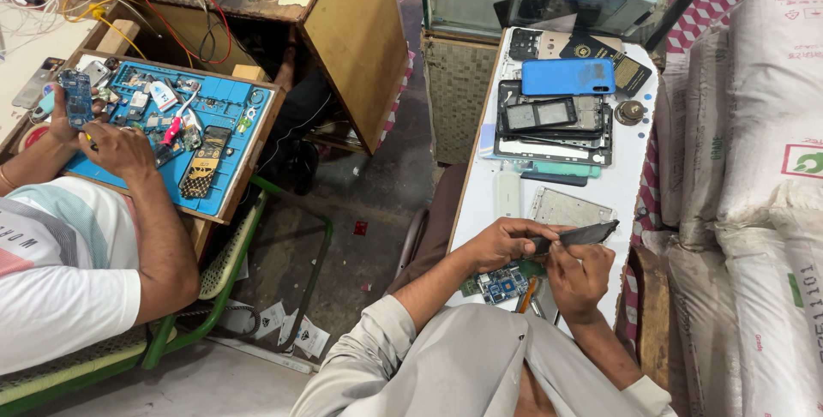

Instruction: The person sits at a repair bench and works on a disassembled smartphone, holding the phone frame with one hand while prying and pressing along its edge with the other hand, working on the screen and frame assembly over a cluttered work surface with loose boards and phone parts.

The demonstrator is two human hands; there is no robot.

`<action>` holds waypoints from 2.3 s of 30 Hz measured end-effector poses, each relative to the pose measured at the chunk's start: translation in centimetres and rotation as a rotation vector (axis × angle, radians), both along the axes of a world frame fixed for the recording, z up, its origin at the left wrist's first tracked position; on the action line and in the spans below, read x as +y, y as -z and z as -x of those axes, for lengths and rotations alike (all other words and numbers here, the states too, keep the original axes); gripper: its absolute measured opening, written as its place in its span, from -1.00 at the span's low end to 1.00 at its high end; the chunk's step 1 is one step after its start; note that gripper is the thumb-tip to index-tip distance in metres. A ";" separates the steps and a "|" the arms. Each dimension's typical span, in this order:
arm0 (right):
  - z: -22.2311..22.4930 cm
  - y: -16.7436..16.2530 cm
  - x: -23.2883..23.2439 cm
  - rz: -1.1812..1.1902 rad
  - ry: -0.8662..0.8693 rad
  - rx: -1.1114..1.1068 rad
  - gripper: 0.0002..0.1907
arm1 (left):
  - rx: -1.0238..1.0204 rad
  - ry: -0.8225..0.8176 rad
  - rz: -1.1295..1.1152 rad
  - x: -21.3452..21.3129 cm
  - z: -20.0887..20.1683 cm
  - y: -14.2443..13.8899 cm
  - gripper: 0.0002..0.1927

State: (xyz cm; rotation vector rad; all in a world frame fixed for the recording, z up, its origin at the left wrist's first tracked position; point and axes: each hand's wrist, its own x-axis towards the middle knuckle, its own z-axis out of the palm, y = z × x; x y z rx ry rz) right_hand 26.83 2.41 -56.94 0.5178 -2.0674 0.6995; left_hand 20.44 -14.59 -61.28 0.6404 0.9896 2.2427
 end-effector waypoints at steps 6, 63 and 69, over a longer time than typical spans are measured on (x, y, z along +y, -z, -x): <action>-0.1 0.2 0.1 -0.049 -0.024 0.009 -0.73 | -0.041 -0.015 0.015 0.3 0.0 -0.2 -0.50; 0.1 -0.1 0.6 0.092 0.156 -0.051 -0.83 | -0.065 -0.015 0.054 0.7 -0.2 1.9 -0.46; 0.3 0.4 0.6 -0.036 0.010 -0.033 -0.79 | -0.054 0.007 0.094 0.6 -0.1 1.2 -0.49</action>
